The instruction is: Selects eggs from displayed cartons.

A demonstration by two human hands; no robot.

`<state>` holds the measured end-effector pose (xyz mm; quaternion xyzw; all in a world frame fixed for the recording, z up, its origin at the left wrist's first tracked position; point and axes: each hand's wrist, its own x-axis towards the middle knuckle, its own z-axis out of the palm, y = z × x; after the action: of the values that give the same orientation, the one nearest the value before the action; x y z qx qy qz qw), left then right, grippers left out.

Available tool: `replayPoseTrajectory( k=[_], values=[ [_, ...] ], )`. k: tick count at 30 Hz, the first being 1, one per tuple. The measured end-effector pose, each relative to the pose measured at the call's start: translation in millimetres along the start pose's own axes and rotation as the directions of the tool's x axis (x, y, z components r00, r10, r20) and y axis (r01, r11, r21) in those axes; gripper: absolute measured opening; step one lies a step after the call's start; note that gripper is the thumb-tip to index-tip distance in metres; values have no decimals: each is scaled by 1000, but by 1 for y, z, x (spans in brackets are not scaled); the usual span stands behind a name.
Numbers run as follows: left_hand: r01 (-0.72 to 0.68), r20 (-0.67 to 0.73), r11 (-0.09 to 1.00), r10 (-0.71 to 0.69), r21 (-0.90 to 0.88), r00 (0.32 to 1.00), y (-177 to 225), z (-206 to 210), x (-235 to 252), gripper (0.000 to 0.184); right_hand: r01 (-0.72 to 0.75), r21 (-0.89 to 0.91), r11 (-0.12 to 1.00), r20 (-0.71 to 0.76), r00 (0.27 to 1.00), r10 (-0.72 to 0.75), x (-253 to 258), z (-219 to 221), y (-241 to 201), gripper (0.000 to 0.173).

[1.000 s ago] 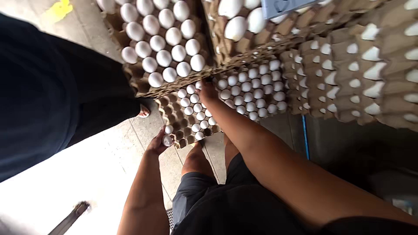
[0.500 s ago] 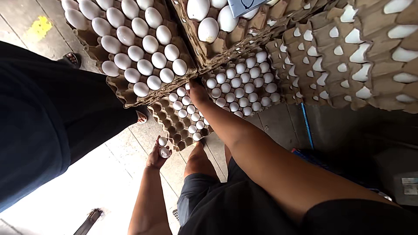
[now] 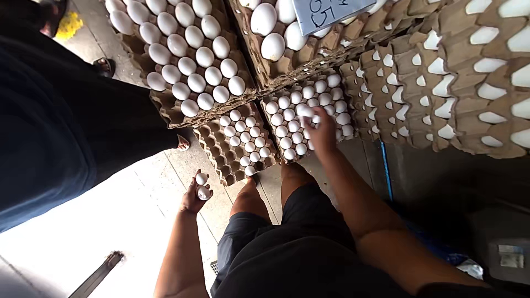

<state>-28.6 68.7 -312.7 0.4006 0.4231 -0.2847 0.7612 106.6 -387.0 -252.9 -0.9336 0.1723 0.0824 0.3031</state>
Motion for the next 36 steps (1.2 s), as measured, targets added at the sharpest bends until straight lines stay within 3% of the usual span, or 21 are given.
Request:
replayPoseTrajectory(
  k=[2,5,10,12,15,17,20,22,25,28,33,36],
  values=[
    [-7,0,1000,7,-12,1000,4,1,-4,51,-96,-85,992,-47,995,92,-5,-26,41,52],
    [-17,0,999,17,-33,1000,8,5,-6,51,-140,-147,979,-90,988,127,-6,-31,80,51],
    [-22,25,1000,22,-6,999,12,11,-10,50,-247,-181,952,-72,969,238,-4,-18,94,53],
    [-29,50,1000,29,5,998,13,14,-8,51,-286,-87,954,-81,957,280,-4,-14,105,54],
    [-43,47,999,44,-31,998,11,17,-5,50,-313,238,919,-95,935,342,-3,-12,129,55],
    [-39,57,998,42,-49,998,11,16,-3,50,-365,435,823,-42,905,423,-2,-13,141,52],
    [-33,50,999,35,-36,998,11,18,-2,48,-454,545,705,36,852,522,-1,-17,143,48],
    [-27,58,999,29,-24,998,10,21,-1,48,-427,487,762,-22,866,500,-1,-20,144,51],
    [-25,51,1000,25,5,998,8,28,-6,49,-319,170,932,-78,939,336,0,-24,132,58],
    [-26,54,999,25,31,998,5,28,-11,51,-288,-148,946,-45,958,284,0,-18,111,54],
    [-36,77,999,36,6,996,0,19,-17,56,-379,-242,893,-89,925,369,-1,-12,98,47],
    [-44,93,999,42,11,995,1,16,-24,63,-326,-214,921,-105,945,311,-4,-18,89,43]
  ],
)
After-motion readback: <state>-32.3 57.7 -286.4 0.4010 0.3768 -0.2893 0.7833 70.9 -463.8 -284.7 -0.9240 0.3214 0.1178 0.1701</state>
